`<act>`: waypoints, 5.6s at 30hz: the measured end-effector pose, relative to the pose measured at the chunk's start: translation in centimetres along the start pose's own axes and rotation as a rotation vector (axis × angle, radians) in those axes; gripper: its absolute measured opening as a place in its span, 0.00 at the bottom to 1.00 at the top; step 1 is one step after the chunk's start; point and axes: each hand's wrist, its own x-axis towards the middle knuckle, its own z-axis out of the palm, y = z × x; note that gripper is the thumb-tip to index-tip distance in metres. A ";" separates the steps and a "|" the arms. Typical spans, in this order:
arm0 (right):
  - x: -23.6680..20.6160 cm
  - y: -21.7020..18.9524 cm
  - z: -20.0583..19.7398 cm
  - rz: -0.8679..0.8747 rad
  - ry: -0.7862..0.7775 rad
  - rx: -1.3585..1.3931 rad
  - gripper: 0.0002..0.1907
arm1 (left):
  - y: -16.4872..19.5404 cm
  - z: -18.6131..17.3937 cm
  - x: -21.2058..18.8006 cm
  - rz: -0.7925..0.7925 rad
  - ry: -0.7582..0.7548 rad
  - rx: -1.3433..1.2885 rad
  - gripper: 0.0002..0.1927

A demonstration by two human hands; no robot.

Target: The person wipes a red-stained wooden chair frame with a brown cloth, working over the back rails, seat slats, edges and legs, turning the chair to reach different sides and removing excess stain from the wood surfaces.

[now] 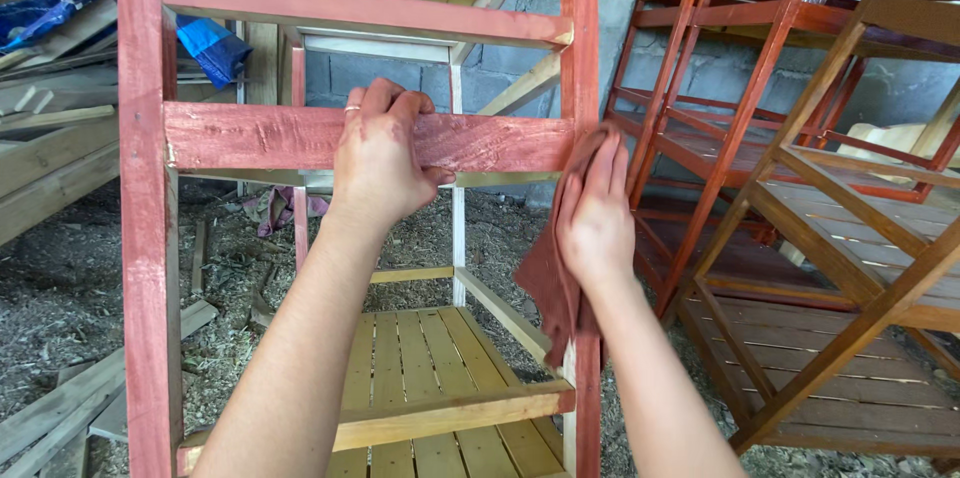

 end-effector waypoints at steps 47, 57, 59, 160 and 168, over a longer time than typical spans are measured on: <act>5.4 -1.7 0.0 0.157 -0.177 -0.282 0.39 | 0.4 1.0 -0.3 0.015 0.072 -0.054 0.38; 6.0 0.2 0.9 0.023 -0.231 -0.299 0.37 | 8.7 5.9 -16.6 -0.229 -0.275 -0.056 0.24; 6.6 0.7 0.7 -0.032 -0.253 -0.312 0.37 | 8.1 7.0 -17.8 -0.305 -0.504 -0.013 0.25; -7.4 1.8 -1.2 0.478 -0.189 -0.002 0.59 | 5.9 9.0 -13.5 -0.300 -0.407 0.110 0.20; -9.0 3.8 1.1 0.729 -0.210 0.464 0.57 | 5.9 9.3 -14.1 -0.239 -0.407 0.125 0.19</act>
